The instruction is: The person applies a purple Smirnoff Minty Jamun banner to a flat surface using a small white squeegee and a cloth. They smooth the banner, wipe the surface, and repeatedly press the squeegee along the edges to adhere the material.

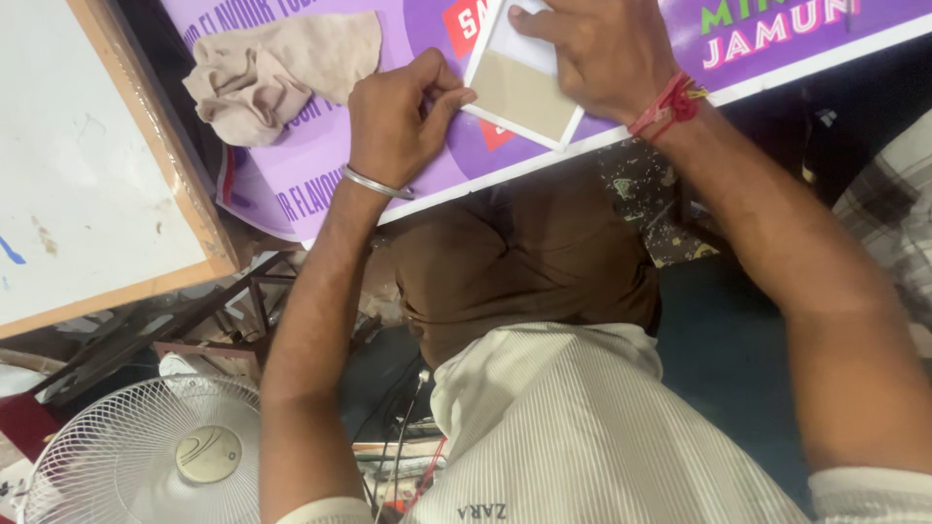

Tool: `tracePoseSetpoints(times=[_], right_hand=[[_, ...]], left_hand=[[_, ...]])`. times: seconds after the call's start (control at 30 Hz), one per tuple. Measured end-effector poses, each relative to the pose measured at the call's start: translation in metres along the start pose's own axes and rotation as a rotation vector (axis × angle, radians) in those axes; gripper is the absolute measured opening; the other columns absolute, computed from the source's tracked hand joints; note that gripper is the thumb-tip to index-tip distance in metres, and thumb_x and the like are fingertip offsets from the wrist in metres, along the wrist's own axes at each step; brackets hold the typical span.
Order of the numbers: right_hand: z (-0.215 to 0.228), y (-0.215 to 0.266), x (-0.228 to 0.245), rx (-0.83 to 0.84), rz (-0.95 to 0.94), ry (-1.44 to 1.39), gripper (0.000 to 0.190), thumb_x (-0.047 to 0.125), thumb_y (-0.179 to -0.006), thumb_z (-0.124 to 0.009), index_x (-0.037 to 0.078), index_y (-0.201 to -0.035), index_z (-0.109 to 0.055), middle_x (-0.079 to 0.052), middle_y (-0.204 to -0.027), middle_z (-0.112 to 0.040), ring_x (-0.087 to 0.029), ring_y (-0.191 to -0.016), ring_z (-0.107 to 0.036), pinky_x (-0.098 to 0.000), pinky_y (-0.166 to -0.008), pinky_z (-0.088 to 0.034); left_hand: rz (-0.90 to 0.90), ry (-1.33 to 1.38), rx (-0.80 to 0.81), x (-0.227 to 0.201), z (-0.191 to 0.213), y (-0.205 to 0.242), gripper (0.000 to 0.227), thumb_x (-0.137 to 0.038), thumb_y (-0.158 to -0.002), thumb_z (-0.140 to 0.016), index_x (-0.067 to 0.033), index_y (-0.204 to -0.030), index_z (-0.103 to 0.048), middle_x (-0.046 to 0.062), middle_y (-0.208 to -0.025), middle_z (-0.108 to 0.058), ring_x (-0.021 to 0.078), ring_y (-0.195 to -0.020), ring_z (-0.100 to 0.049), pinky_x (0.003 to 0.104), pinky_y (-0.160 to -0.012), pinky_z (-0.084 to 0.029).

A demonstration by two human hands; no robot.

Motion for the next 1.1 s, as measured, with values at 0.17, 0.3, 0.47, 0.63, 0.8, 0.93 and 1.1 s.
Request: tracePoseSetpoints(times=[0.17,0.3,0.47,0.63,0.8,0.93,1.1], right_hand=[[-0.007,0.002,-0.005,0.072,-0.033,0.022,0.037,-0.009,-0.093,-0.061,0.006,-0.121,-0.08,-0.01,-0.1,-0.074,-0.023,-0.086,-0.07,-0.0366,-0.08,-0.055],[-0.008,0.009,-0.003,0.046,-0.061,-0.008,0.035,-0.007,-0.094,-0.063,0.007,-0.121,-0.079,-0.011,-0.097,-0.075,-0.025,-0.085,-0.07,-0.0375,-0.077,-0.056],[-0.012,0.008,-0.005,0.071,-0.065,0.012,0.038,-0.009,-0.095,-0.06,0.009,-0.124,-0.078,-0.012,-0.098,-0.075,-0.025,-0.081,-0.07,-0.037,-0.072,-0.055],[-0.016,0.012,-0.014,0.089,-0.043,0.011,0.036,-0.006,-0.092,-0.06,0.006,-0.121,-0.077,-0.015,-0.089,-0.073,-0.027,-0.078,-0.07,-0.0385,-0.07,-0.055],[-0.016,0.024,-0.027,0.033,-0.44,-0.267,0.017,0.008,-0.114,-0.059,-0.002,-0.102,-0.065,-0.015,-0.078,-0.067,-0.026,-0.072,-0.068,-0.0411,-0.068,-0.051],[0.0,0.021,-0.022,-0.016,-0.417,-0.119,0.022,0.02,-0.113,-0.071,-0.001,-0.107,-0.071,-0.015,-0.078,-0.069,-0.026,-0.067,-0.066,-0.0401,-0.062,-0.05],[0.025,-0.009,0.013,0.255,-0.142,0.062,0.02,0.018,-0.11,-0.066,0.004,-0.122,-0.074,-0.013,-0.1,-0.075,-0.027,-0.079,-0.071,-0.0404,-0.071,-0.056]], left_hand=[[-0.08,-0.026,-0.115,-0.001,-0.004,-0.019,0.021,-0.023,-0.095,-0.082,-0.0097,-0.09,-0.067,0.003,-0.071,-0.07,0.0205,-0.06,-0.068,0.034,-0.055,-0.049],[-0.084,-0.029,-0.154,-0.008,-0.005,-0.007,0.02,-0.022,-0.096,-0.081,-0.01,-0.09,-0.066,0.005,-0.073,-0.069,0.0227,-0.061,-0.067,0.035,-0.055,-0.048],[-0.092,-0.088,-0.121,-0.009,0.004,0.009,0.02,-0.024,-0.097,-0.079,-0.0104,-0.09,-0.066,0.004,-0.074,-0.07,0.025,-0.064,-0.068,0.036,-0.055,-0.048],[-0.088,-0.07,-0.263,0.006,-0.019,-0.006,0.019,-0.026,-0.095,-0.079,-0.0111,-0.091,-0.067,0.004,-0.077,-0.074,0.0243,-0.064,-0.069,0.036,-0.057,-0.05],[0.177,0.249,-0.395,0.029,-0.029,-0.008,0.008,-0.019,-0.104,-0.068,-0.0124,-0.1,-0.068,-0.003,-0.073,-0.075,0.0071,-0.063,-0.074,0.024,-0.055,-0.056],[0.129,0.417,-0.403,0.051,-0.008,0.01,0.012,-0.013,-0.107,-0.068,-0.0048,-0.101,-0.063,-0.001,-0.075,-0.067,0.0046,-0.064,-0.062,0.021,-0.055,-0.044],[0.122,0.412,-0.465,0.063,-0.002,0.029,0.013,-0.01,-0.109,-0.071,-0.0015,-0.102,-0.065,0.002,-0.078,-0.066,0.0044,-0.065,-0.058,0.021,-0.054,-0.039]])
Point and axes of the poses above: each hand's wrist, its own y-axis away from the middle knuckle, its own z-axis out of the back of the hand, x = y × z, the point moved 2 cm from there along -y, towards the middle knuckle
